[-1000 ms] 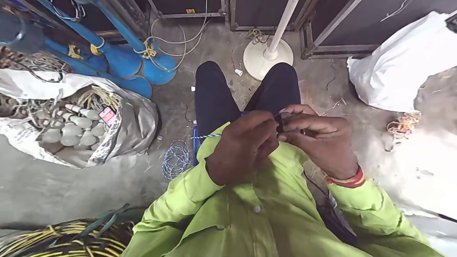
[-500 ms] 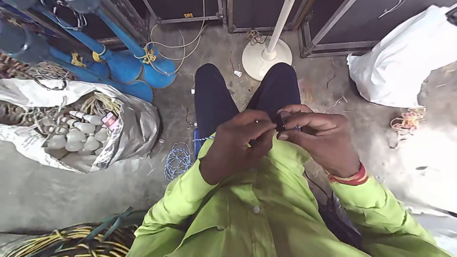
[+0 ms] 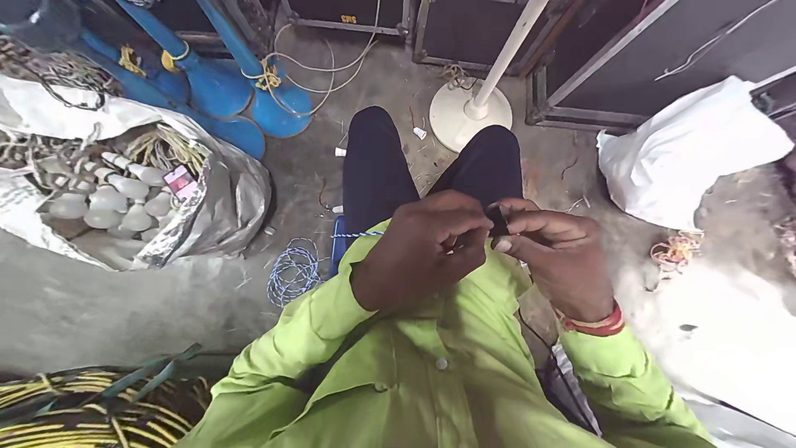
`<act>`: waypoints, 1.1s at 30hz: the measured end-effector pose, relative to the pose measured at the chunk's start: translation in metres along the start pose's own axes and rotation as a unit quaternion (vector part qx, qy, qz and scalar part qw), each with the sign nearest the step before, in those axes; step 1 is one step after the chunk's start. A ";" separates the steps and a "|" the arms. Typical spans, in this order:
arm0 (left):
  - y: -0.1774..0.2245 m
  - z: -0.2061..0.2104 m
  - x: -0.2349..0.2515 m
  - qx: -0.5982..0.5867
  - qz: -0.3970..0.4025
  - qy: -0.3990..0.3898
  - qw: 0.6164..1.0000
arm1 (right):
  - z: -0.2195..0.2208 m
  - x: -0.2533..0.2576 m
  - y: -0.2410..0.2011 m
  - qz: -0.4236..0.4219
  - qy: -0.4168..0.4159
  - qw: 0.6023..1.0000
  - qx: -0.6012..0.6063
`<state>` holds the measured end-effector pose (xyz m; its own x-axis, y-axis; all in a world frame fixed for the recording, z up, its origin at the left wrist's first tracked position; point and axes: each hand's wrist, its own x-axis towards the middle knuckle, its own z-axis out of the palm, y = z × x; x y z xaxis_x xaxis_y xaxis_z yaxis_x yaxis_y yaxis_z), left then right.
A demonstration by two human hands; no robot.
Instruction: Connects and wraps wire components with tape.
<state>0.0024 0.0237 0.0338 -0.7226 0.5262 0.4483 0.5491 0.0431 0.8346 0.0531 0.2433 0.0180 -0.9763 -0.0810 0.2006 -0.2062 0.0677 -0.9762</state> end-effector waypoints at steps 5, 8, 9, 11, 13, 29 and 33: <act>0.000 0.007 -0.002 0.087 0.057 0.029 0.994 | 0.003 -0.001 -0.005 -0.015 0.014 0.999 -0.047; -0.002 0.010 -0.004 0.108 0.080 0.033 0.990 | 0.004 -0.002 -0.005 -0.020 0.016 0.998 -0.060; -0.002 0.010 -0.004 0.101 0.076 0.032 0.991 | 0.003 -0.002 -0.005 -0.020 0.014 0.998 -0.052; -0.002 0.009 -0.003 0.062 0.048 0.037 0.996 | 0.003 -0.001 -0.004 -0.016 0.001 0.999 -0.037; -0.002 0.009 -0.003 0.005 0.006 0.045 0.999 | 0.000 0.000 -0.002 -0.011 -0.021 0.999 -0.027; -0.007 0.001 -0.002 -0.057 -0.034 0.018 0.998 | -0.010 0.002 -0.006 -0.001 -0.055 0.998 -0.017; -0.005 0.005 -0.001 -0.009 -0.048 0.030 0.998 | -0.008 0.002 -0.004 -0.003 -0.074 0.994 -0.077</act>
<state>0.0025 0.0266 0.0275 -0.7956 0.4692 0.3832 0.4683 0.0750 0.8804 0.0512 0.2510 0.0232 -0.9570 -0.2273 0.1802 -0.2302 0.2169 -0.9487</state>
